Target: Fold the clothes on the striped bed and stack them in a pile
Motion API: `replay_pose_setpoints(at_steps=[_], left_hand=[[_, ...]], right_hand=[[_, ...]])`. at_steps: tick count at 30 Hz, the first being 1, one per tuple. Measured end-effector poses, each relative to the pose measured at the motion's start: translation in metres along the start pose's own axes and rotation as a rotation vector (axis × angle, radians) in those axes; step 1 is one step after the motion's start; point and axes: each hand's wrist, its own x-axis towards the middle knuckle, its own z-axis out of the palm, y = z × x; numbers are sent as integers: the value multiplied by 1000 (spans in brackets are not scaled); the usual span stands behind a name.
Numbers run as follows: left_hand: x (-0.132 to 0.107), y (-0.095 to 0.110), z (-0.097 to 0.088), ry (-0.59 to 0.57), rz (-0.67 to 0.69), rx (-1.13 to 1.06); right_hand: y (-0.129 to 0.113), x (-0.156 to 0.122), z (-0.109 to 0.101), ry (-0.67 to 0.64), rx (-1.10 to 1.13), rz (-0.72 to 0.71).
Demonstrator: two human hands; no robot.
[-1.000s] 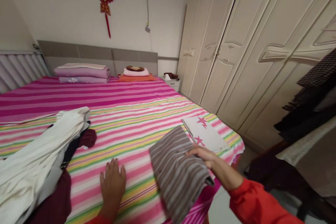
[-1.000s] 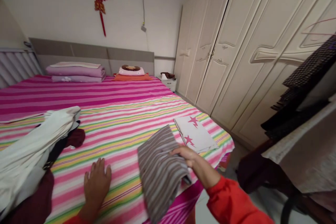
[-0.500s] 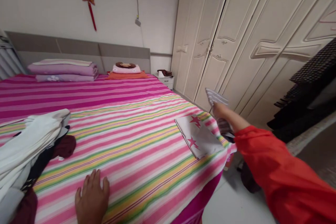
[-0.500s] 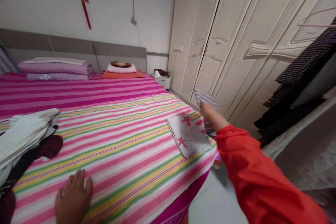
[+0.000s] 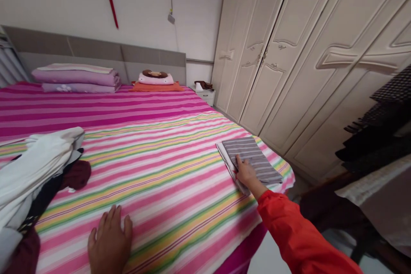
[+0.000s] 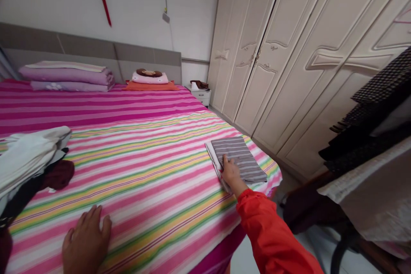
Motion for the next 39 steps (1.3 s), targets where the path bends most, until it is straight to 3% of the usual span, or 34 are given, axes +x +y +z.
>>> replay_pose_setpoints(at_steps=[7,14,20,22,23,25,27,29,30,34,39], left_hand=[[0,4,-3,34,44,135],[-1,1,-1,37,42,132],[1,3,-5,21,44,152],[1,5,-7,28,48,153],[1,5,-7,32,50,152],[2,6,-8,41,53,153],[2,6,-8,43,55,153],[2,5,-7,34,46,154],[2,4,-6,25,43,154],[2,2,-5,27,45,147],[2,5,-9,9,38,154]], right_hand=[[6,1,-3,-27,-32,-55],[8,-23,14,-25,-3,-121],[16,-8,14,-80,117,-213],[34,-1,12,2,218,-230],[47,1,11,110,286,-196],[78,2,12,376,420,4],[111,1,13,517,492,296],[136,1,14,453,526,466],[145,3,13,377,554,475],[158,25,1,124,685,340],[160,50,-12,-86,721,308]])
